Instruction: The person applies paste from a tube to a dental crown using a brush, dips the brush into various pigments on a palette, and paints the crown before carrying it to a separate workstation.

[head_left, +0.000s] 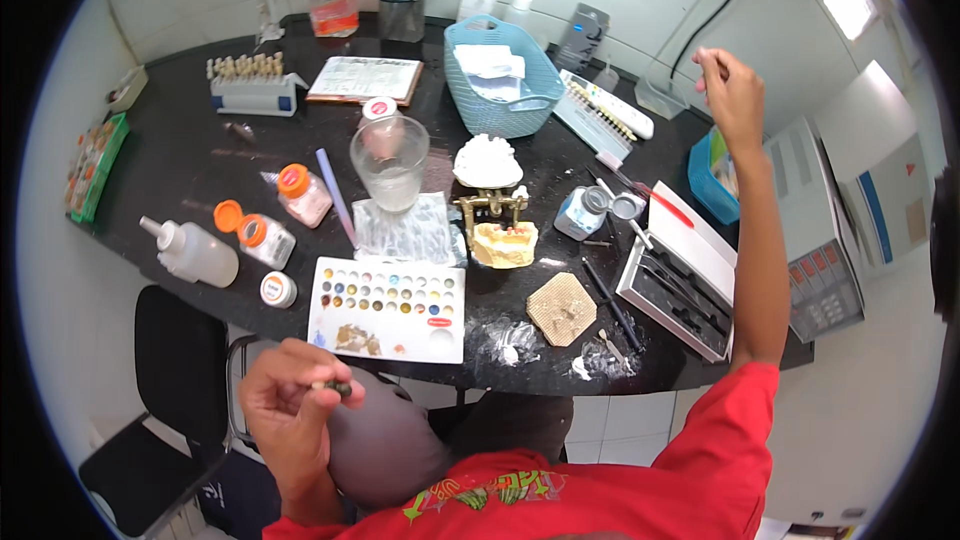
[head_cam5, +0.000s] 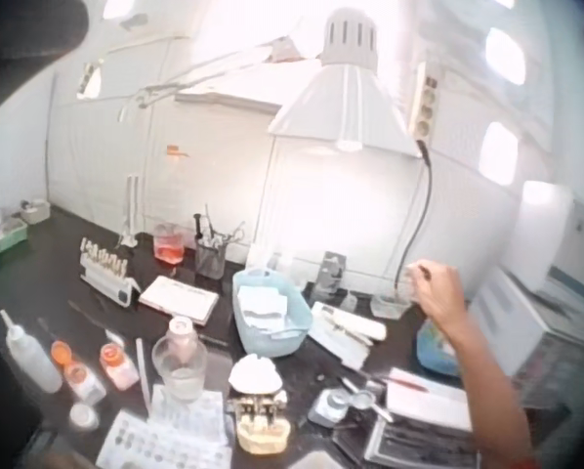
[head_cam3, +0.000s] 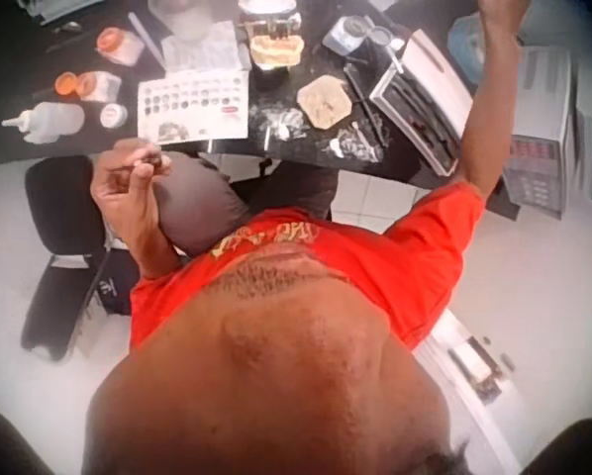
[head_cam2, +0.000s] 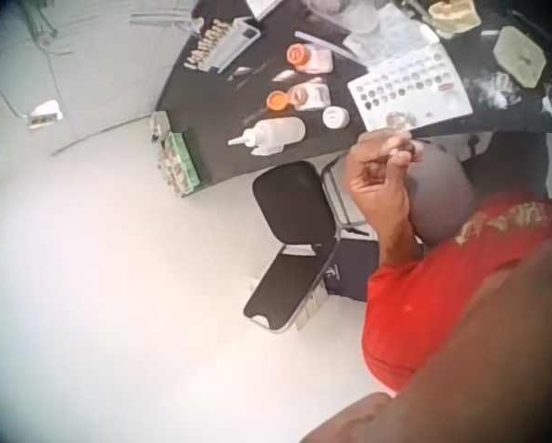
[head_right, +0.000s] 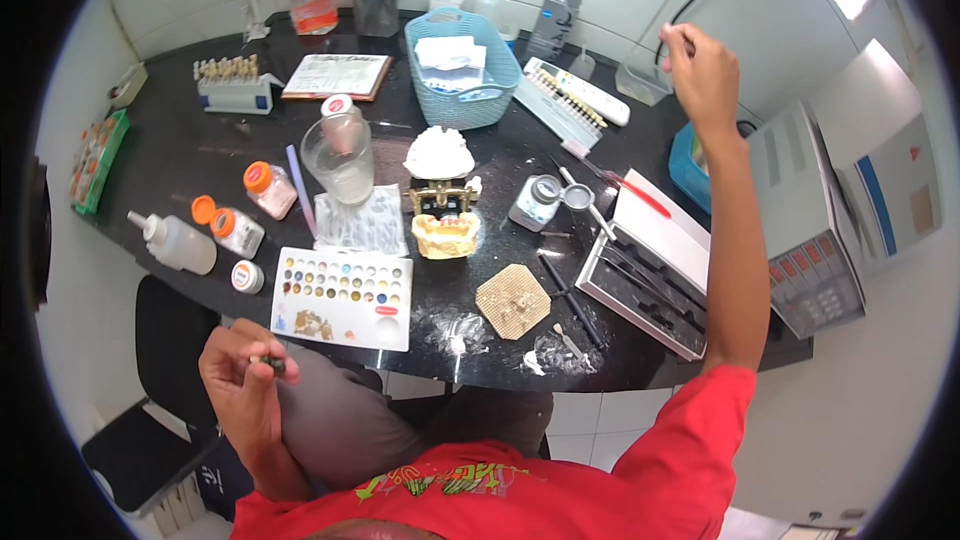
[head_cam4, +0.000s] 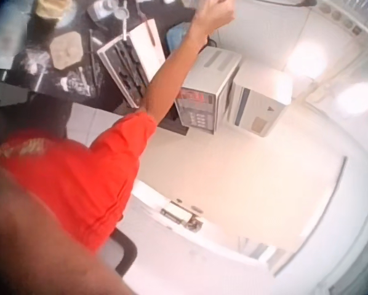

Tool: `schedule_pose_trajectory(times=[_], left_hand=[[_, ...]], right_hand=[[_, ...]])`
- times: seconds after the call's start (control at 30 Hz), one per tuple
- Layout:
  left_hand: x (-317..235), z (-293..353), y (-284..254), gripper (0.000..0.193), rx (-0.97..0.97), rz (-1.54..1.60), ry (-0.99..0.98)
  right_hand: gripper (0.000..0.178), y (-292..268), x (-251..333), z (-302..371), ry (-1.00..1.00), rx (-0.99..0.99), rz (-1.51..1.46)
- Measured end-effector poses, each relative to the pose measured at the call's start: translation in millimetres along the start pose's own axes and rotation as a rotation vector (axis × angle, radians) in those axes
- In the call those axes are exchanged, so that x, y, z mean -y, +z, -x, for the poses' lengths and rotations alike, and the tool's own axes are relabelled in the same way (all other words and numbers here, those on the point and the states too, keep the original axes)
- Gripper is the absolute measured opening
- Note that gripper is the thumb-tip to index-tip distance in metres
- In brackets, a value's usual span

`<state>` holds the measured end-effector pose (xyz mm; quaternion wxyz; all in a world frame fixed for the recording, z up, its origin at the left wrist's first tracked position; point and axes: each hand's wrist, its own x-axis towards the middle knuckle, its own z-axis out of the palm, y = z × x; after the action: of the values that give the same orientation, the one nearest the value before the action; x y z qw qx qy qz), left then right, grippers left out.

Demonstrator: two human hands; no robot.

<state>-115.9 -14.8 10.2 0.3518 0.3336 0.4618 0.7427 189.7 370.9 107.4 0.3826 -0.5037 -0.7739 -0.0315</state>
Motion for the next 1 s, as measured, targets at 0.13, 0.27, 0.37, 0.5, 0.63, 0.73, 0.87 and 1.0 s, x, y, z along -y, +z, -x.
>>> schedule_pose_trajectory(times=[0.13, 0.27, 0.37, 0.5, 0.63, 0.73, 0.87, 1.0], left_hand=[[-3, 2, -2, 0.016, 0.083, -0.065, -0.037], [-2, 3, 4, 0.034, 0.082, -0.154, -0.109], [1, -1, 3, 0.035, 0.024, -0.112, -0.043], [-9, 4, 9, 0.034, -0.02, -0.138, -0.124], [-8, -4, 14, 0.021, 0.106, -0.159, -0.149], [-11, -6, 1, 0.016, 0.215, -0.259, -0.083], [-11, -5, 1, 0.015, 0.22, -0.252, -0.107], [-13, -6, 2, 0.018, 0.223, -0.241, -0.161]], right_hand=[[0.027, -22, -51, -34, 0.012, -0.057, 0.097], [0.025, -40, -71, -49, 0.104, 0.067, 0.187], [0.023, -31, -75, -68, 0.031, 0.073, 0.03], [0.018, -1, -82, -75, -0.19, 0.105, 0.225], [0.016, 15, -15, -79, -0.132, 0.309, 0.093], [0.018, 60, 57, -93, -0.239, 0.391, 0.056], [0.022, 119, 121, -121, -0.614, 0.364, 0.098], [0.023, 170, 191, -149, -0.785, 0.38, 0.103]])
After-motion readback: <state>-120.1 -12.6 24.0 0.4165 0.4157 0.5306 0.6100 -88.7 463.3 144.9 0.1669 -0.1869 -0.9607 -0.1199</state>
